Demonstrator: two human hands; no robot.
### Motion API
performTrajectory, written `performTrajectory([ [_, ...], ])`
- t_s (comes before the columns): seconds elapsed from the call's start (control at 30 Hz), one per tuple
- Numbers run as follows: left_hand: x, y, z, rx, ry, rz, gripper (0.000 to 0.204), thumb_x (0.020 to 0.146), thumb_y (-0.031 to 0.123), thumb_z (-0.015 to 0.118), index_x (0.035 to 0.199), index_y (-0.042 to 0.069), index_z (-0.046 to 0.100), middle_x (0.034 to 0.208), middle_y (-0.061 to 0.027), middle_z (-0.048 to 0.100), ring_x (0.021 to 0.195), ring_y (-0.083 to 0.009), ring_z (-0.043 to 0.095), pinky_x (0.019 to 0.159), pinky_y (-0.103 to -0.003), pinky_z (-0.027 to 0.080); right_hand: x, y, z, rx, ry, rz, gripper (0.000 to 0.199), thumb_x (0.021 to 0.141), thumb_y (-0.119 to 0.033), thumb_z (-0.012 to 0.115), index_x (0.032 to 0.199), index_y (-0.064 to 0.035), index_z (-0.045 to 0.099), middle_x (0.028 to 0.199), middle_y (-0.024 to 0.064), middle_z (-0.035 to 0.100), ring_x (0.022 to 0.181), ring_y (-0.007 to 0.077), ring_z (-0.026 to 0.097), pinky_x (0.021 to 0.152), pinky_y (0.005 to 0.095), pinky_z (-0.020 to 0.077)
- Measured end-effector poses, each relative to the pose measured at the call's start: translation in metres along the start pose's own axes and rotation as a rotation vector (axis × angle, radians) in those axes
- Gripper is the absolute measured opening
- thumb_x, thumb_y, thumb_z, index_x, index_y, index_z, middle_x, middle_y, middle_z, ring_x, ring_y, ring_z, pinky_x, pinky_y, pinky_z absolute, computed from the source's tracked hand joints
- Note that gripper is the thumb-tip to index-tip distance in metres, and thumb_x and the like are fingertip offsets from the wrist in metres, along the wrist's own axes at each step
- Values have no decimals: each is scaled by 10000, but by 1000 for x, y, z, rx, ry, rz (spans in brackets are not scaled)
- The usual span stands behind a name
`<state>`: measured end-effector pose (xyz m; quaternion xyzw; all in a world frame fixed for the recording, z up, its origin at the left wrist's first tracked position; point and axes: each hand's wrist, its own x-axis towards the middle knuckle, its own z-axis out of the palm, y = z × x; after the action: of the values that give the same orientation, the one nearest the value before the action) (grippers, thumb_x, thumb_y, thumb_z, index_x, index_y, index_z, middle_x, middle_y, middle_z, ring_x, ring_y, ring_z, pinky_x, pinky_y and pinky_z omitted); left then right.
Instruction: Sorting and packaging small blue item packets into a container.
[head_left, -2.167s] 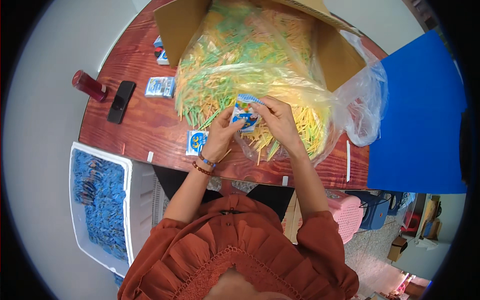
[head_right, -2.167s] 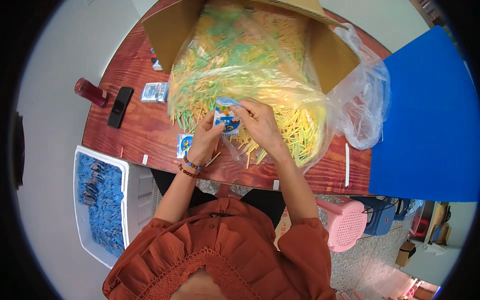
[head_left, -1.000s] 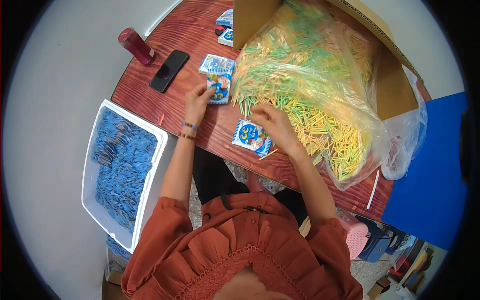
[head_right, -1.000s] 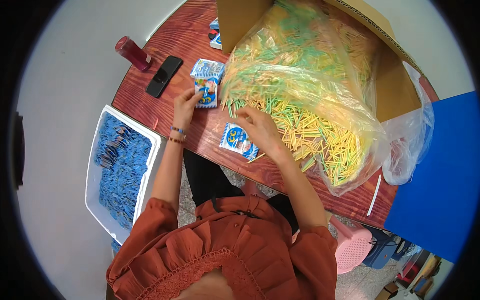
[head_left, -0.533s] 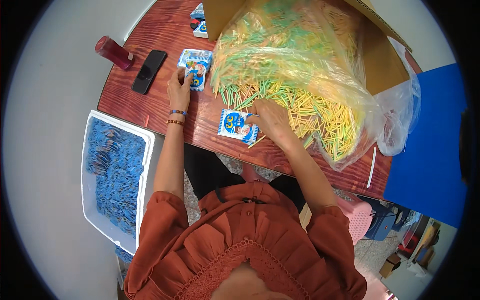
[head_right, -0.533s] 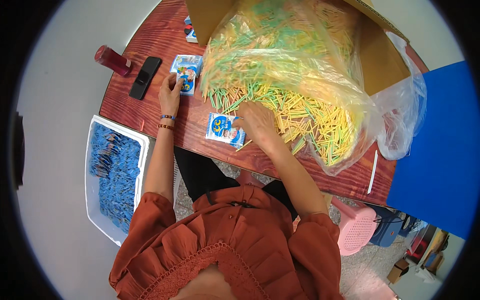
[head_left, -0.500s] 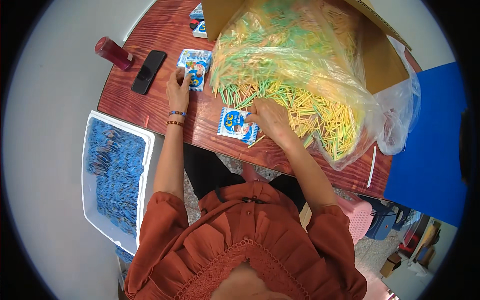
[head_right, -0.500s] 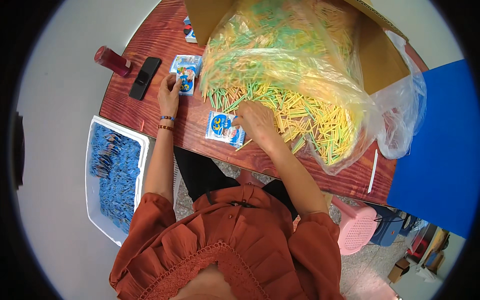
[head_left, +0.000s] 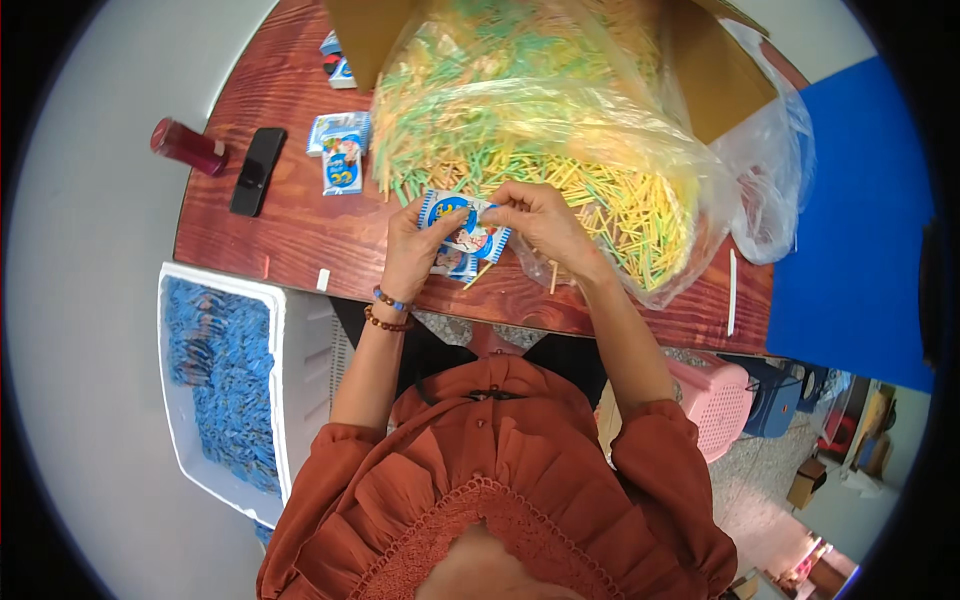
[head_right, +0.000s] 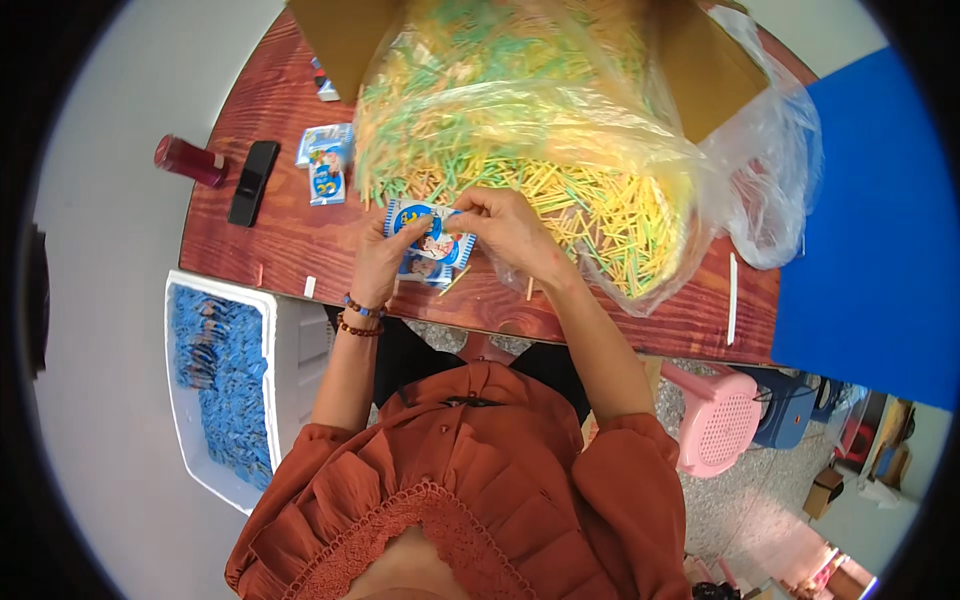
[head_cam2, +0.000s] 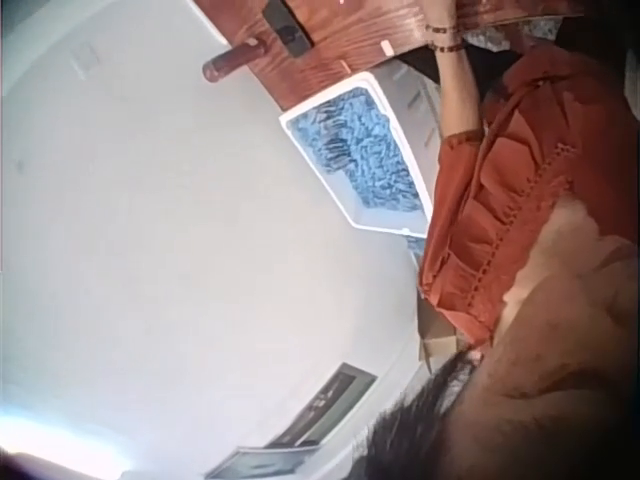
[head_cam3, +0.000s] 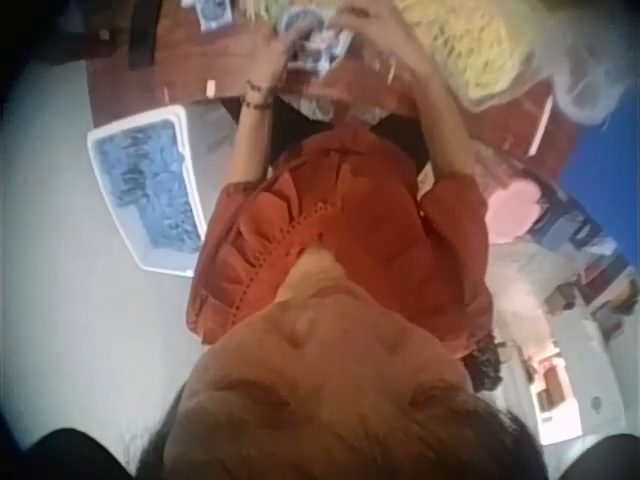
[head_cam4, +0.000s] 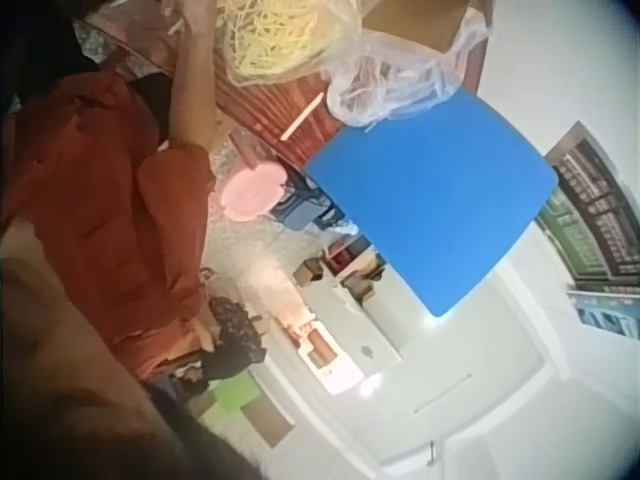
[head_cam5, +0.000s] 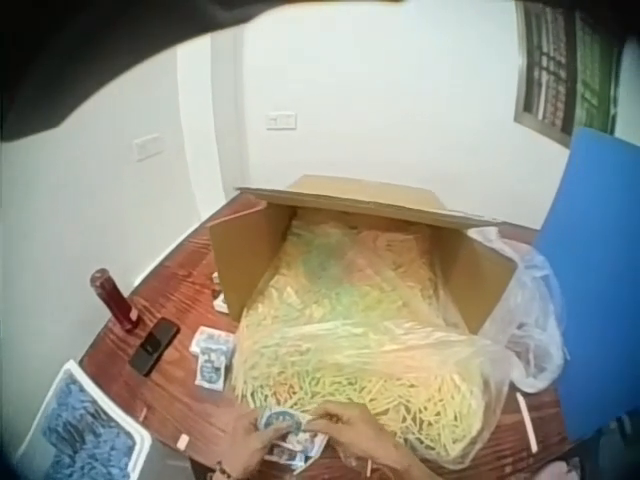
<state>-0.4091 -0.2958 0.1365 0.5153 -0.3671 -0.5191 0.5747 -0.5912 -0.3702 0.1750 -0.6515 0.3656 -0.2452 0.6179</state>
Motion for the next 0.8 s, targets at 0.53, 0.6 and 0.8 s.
performTrajectory([
  [0.53, -15, -18, 56, -289, 72, -115, 147, 875, 39, 650, 999, -37, 672, 918, -74, 693, 772, -103, 650, 670, -238, 540, -46, 49, -15, 175, 363, -52, 242, 840, -137, 695, 667, -18, 574, 573, -58, 454, 558, 18, 375, 474, 224, 303],
  [0.6, -15, -22, 60, -313, 76, -114, 141, 878, 47, 651, 988, -39, 676, 906, -70, 694, 756, -94, 645, 660, -227, 530, -50, 53, -19, 141, 369, -42, 232, 845, -141, 690, 678, -13, 592, 583, -50, 484, 569, 17, 404, 486, 217, 325],
  [0.8, -14, -38, 59, -277, 98, -115, 131, 914, 116, 632, 944, 3, 692, 818, -2, 656, 690, -46, 553, 609, -216, 444, -57, 45, -27, 242, 382, -8, 201, 889, -170, 619, 803, -2, 689, 678, 4, 627, 631, 44, 538, 578, 213, 437],
])
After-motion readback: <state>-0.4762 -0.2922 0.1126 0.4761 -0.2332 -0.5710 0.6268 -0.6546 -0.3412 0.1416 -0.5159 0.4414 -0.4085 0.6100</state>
